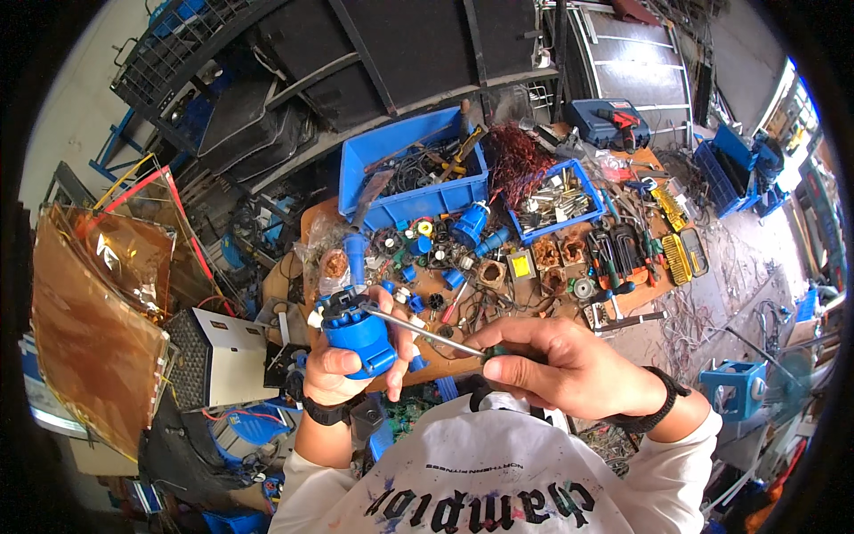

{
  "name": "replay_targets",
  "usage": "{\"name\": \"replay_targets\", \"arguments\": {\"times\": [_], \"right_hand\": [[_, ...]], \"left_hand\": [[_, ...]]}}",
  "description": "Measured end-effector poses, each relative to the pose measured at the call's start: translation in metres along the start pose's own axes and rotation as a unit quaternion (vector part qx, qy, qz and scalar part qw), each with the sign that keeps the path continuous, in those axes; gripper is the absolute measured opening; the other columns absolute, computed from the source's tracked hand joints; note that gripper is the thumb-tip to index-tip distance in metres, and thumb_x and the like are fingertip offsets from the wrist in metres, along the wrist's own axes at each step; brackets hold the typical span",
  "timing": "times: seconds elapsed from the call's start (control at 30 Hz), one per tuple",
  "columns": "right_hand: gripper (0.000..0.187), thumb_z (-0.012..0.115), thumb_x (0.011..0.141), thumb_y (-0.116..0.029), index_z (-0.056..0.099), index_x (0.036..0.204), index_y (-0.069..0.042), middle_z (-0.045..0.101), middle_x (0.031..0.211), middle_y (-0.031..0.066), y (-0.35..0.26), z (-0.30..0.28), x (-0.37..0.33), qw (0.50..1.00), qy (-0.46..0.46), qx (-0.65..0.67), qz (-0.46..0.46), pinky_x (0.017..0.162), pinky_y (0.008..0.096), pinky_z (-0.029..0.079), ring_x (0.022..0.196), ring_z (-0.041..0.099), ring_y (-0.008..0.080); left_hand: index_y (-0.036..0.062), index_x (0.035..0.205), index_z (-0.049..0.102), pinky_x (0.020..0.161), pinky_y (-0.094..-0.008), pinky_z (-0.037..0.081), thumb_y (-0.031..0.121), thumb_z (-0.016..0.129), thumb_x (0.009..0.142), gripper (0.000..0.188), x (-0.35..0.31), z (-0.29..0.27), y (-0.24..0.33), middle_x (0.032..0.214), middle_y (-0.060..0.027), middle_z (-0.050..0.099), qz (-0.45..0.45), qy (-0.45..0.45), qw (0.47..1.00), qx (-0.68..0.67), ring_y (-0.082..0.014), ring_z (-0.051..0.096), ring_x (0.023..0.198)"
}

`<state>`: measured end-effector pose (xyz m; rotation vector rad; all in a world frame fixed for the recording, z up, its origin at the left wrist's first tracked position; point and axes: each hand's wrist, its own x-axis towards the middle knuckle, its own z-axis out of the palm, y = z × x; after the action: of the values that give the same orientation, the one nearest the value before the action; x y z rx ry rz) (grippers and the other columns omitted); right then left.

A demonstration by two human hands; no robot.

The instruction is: The person uses a screwdriver to manipulate the internal components of a blue plastic plumbing fitting. They repeatedly insert the tool into the fitting's ports, rotate it, and adjust the internal mechanism. The person also picks up and handles other similar blue fittings from a cluttered workbench.

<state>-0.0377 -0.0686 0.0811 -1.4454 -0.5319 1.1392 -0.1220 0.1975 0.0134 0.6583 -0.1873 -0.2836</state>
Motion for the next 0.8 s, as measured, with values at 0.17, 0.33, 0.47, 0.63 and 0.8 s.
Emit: {"name": "replay_targets", "arguments": {"times": [0.17, 0.33, 0.47, 0.63, 0.8], "right_hand": [[0.028, 0.060, 0.096, -0.021, 0.060, 0.118, -0.003, 0.065, 0.075, 0.0072, -0.010, -0.005, -0.004, 0.984, 0.034, -0.166, -0.052, 0.060, 0.0303, 0.047, 0.066, 0.061, 0.0137], [0.025, 0.061, 0.094, -0.017, 0.061, 0.114, -0.002, 0.067, 0.077, 0.0157, -0.018, -0.005, -0.009, 0.962, 0.060, -0.249, -0.092, 0.062, 0.0348, 0.049, 0.070, 0.068, 0.0261], [0.025, 0.062, 0.093, -0.016, 0.062, 0.112, -0.001, 0.066, 0.075, 0.0184, -0.015, -0.008, -0.010, 0.938, 0.073, -0.306, -0.146, 0.061, 0.0375, 0.050, 0.068, 0.067, 0.0324], [0.026, 0.061, 0.092, -0.016, 0.062, 0.112, 0.000, 0.065, 0.073, 0.0187, -0.017, -0.006, -0.011, 0.930, 0.075, -0.328, -0.149, 0.061, 0.0392, 0.050, 0.068, 0.066, 0.0348], [0.024, 0.061, 0.092, -0.015, 0.062, 0.110, 0.001, 0.065, 0.072, 0.0190, -0.021, -0.003, -0.012, 0.931, 0.071, -0.329, -0.142, 0.061, 0.0402, 0.050, 0.068, 0.066, 0.0355]], "left_hand": [[0.0040, 0.119, 0.049, 0.058, -0.0456, 0.061, 0.028, 0.085, 0.068, 0.067, 0.003, -0.004, -0.011, 0.104, -0.0132, 0.050, 0.026, 0.055, 0.998, 0.003, -0.0330, 0.059, 0.094], [-0.0021, 0.134, 0.041, 0.072, -0.0507, 0.060, 0.033, 0.082, 0.073, 0.081, 0.001, 0.000, -0.009, 0.110, -0.0175, 0.055, -0.005, 0.100, 0.995, 0.029, -0.0336, 0.059, 0.102], [0.0001, 0.143, 0.034, 0.085, -0.0500, 0.056, 0.025, 0.075, 0.080, 0.078, 0.002, 0.004, -0.006, 0.119, -0.0182, 0.057, -0.014, 0.065, 0.998, -0.008, -0.0284, 0.059, 0.110], [0.0003, 0.136, 0.040, 0.077, -0.0455, 0.058, 0.022, 0.074, 0.078, 0.072, 0.000, 0.002, -0.011, 0.115, -0.0169, 0.057, 0.008, 0.089, 0.995, 0.048, -0.0264, 0.061, 0.102], [-0.0010, 0.127, 0.044, 0.073, -0.0445, 0.059, 0.017, 0.076, 0.074, 0.064, 0.000, 0.013, -0.017, 0.112, -0.0148, 0.057, 0.051, 0.165, 0.969, 0.180, -0.0265, 0.062, 0.097]]}}
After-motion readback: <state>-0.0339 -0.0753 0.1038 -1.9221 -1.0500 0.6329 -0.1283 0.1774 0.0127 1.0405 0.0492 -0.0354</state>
